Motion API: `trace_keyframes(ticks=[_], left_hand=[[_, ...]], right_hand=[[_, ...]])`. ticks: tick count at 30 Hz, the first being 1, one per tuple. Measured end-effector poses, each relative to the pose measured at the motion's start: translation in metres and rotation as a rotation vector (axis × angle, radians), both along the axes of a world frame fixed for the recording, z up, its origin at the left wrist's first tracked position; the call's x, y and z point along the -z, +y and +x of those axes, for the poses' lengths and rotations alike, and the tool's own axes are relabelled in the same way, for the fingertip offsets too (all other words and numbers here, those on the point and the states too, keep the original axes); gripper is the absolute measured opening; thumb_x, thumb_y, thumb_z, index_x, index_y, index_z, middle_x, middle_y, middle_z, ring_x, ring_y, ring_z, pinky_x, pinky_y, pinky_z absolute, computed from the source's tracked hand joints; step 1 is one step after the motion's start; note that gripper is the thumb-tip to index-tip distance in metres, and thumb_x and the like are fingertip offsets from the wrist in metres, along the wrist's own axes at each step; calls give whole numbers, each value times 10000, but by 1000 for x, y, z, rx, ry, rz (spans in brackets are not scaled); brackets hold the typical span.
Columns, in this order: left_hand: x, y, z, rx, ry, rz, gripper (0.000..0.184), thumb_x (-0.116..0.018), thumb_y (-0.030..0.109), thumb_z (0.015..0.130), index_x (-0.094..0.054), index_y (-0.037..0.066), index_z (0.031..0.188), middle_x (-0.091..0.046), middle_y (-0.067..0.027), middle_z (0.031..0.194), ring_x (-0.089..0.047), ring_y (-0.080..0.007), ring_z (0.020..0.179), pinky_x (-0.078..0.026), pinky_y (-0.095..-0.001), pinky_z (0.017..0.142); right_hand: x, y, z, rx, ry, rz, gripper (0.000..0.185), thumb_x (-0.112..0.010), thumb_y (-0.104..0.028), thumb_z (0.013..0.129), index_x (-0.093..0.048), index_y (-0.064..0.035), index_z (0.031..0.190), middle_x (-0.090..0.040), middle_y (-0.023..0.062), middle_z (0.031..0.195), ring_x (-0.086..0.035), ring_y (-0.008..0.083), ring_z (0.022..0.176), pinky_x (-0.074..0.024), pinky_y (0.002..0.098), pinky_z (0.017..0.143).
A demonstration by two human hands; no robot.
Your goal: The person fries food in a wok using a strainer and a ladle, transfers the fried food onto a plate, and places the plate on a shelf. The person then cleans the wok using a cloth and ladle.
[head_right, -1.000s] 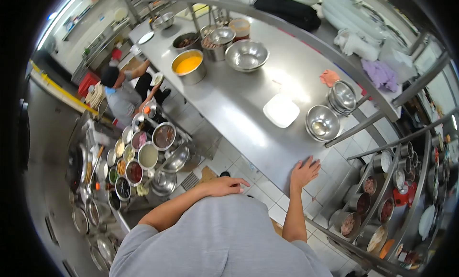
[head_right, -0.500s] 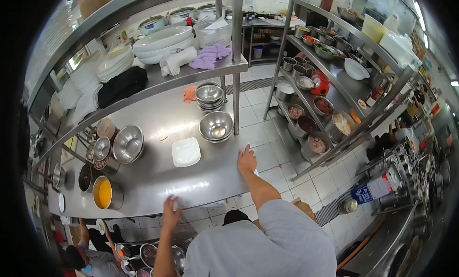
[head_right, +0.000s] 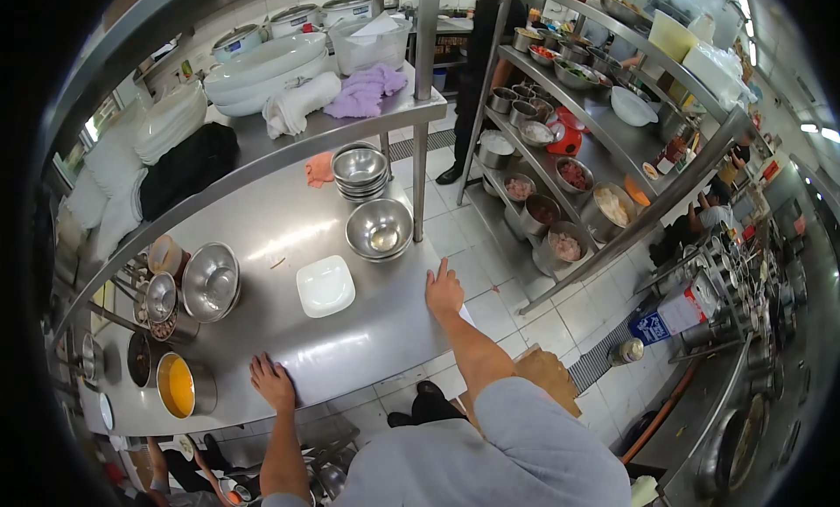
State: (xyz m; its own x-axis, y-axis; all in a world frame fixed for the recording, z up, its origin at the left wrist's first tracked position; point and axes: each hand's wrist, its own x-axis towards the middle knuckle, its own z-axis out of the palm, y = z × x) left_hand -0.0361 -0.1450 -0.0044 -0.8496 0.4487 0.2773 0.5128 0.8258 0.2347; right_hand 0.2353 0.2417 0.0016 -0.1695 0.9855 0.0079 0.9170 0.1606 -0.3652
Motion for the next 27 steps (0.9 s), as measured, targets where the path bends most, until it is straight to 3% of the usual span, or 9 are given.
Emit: trace_keyframes(ticks=[11,14,19,22,24,27], left_hand=[[-3,1,5,7,19,23,461,-509,248,937,-497,75,1364,-417,-181,1478,-344,-375,1387,-248,-532,1137],[-1,-2,4,11,30,33,457,-506,257,939,-499,73,1358,-424,-182,1472,-351,-375,1381,-253,-527,1135],[3,-2,2,2,39,40,451,-494,275,946,-509,75,1350,-427,-185,1469,-355,-376,1376,-257,-520,1135],[6,-3,0,12,34,8,512,-516,247,935,-443,74,1411,-418,-182,1478,-345,-378,1384,-253,-525,1138],[8,-2,0,-20,-15,165,622,-549,213,919,-335,75,1486,-373,-182,1513,-324,-383,1402,-240,-530,1147],[-19,5,11,-73,-32,134,705,-566,196,924,-231,69,1530,-322,-183,1547,-311,-375,1416,-235,-514,1154]], right_hand=[[10,3,1,-7,11,140,600,-435,-441,993,-354,-90,1472,-582,194,1159,-619,381,1028,-512,483,862],[1,2,1,-9,16,0,603,-430,-442,993,-352,-87,1475,-583,199,1153,-625,383,1011,-514,485,854],[-3,2,0,-20,-10,-8,620,-427,-443,994,-323,-86,1491,-585,204,1144,-634,386,979,-516,490,841],[-3,2,-1,-21,-11,0,646,-424,-442,995,-277,-82,1511,-585,205,1145,-638,383,970,-517,490,837],[-4,1,0,-12,-10,5,662,-423,-441,996,-248,-78,1522,-585,204,1149,-638,380,970,-517,490,837],[-5,1,1,9,14,8,687,-423,-456,991,-228,-86,1536,-600,209,1152,-643,387,974,-517,483,841]])
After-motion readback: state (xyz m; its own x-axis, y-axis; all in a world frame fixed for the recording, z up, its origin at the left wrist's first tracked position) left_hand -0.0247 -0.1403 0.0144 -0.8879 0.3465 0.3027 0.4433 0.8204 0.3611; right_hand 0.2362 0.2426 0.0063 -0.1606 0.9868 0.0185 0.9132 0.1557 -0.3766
